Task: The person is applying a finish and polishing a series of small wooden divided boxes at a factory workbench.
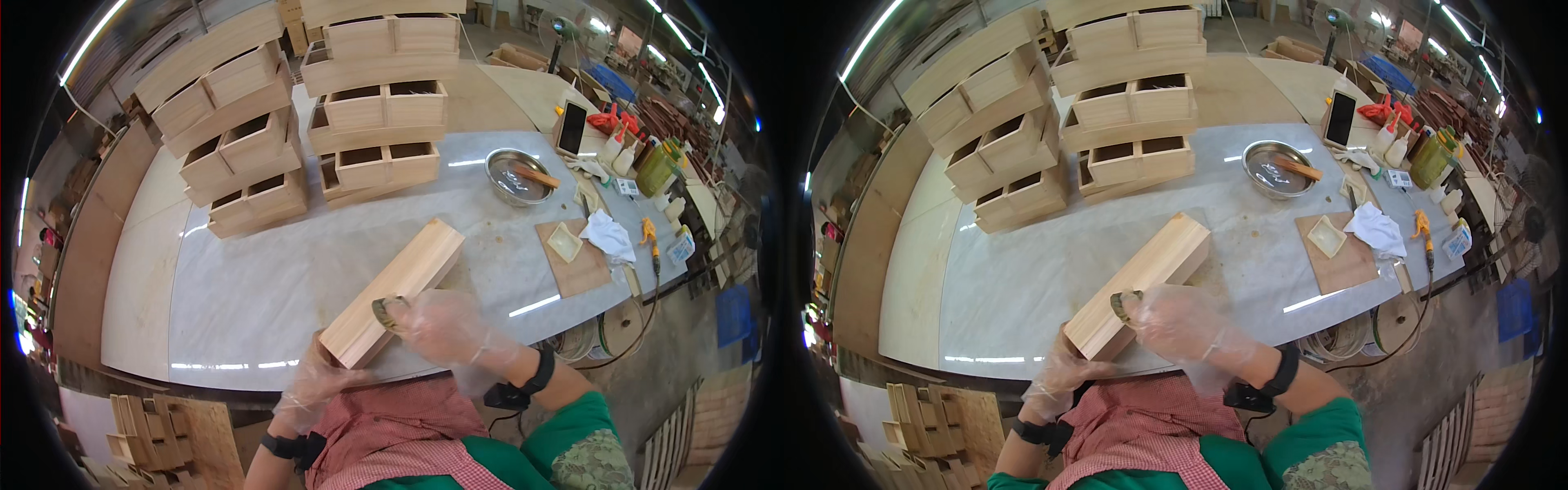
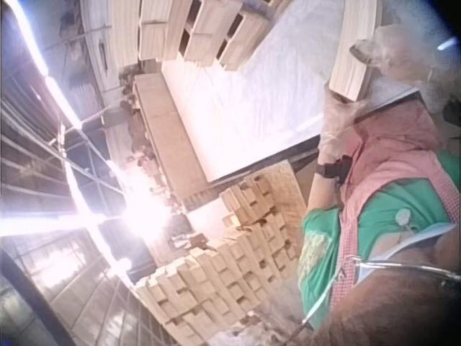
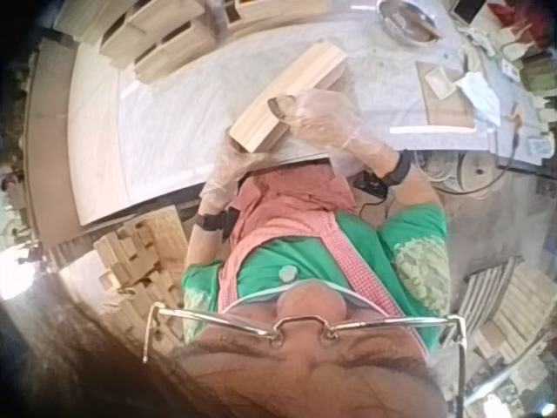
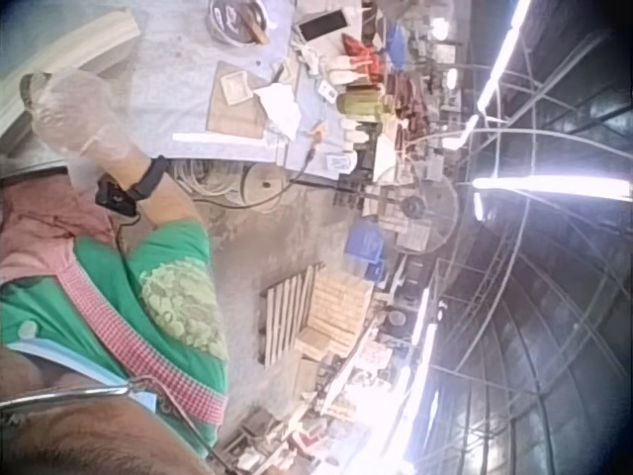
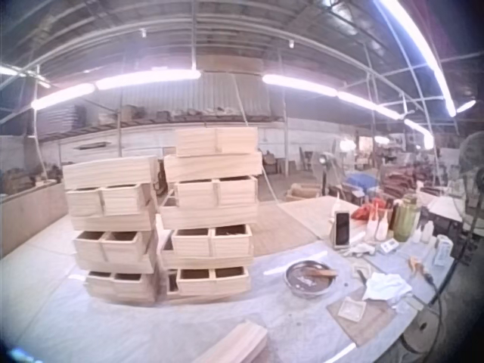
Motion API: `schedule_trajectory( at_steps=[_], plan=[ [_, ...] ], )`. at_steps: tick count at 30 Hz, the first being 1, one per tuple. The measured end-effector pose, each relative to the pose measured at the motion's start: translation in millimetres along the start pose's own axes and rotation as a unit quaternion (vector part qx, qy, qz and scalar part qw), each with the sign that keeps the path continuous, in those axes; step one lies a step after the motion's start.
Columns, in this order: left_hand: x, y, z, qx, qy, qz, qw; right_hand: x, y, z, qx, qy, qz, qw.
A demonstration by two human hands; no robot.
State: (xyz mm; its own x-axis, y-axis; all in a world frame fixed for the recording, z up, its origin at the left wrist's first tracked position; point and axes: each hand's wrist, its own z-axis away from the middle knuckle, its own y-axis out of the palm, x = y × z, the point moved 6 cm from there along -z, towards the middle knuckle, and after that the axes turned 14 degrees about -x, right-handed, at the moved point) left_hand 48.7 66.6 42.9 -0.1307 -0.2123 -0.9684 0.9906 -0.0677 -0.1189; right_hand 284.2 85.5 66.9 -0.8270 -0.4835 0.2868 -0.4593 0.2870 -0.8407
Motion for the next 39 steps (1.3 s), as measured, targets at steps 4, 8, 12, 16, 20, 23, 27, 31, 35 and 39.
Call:
schedule_trajectory(
  at_steps=[4,8,12,16,20,23,27,31,35,39],
  plan=[
    [14,5,1,0.0,0.014,0.083,0.996,-59,4,-35,-0.124,-0.027,0.052,0.991],
    [21,4,-4,0.0,0.072,0.086,0.994,-90,1,-65,-0.167,0.031,0.103,0.98],
    [18,2,-10,-0.013,0.15,-0.031,0.988,22,12,-17,-0.104,-0.134,0.052,0.984],
    [18,3,-6,-0.024,0.102,-0.017,0.994,26,0,-24,-0.146,-0.207,0.133,0.958],
    [13,3,-3,-0.016,0.082,0.056,0.995,-53,-9,-71,-0.096,-0.037,0.166,0.981],
    [10,0,-6,-0.026,0.152,-0.094,0.983,-30,-1,-62,-0.079,0.003,-0.016,0.997],
    [21,4,-9,-0.024,0.13,-0.01,0.991,16,23,-29,-0.086,-0.096,0.045,0.991],
    [27,2,-9,-0.018,0.136,-0.02,0.99,-106,22,-47,-0.192,0.032,0.152,0.969],
    [26,0,-12,-0.025,0.159,-0.063,0.985,-150,34,-38,-0.263,0.098,0.05,0.959],
    [23,2,-9,-0.008,0.138,-0.031,0.99,-76,24,3,-0.241,0.112,-0.037,0.963]
  ],
)
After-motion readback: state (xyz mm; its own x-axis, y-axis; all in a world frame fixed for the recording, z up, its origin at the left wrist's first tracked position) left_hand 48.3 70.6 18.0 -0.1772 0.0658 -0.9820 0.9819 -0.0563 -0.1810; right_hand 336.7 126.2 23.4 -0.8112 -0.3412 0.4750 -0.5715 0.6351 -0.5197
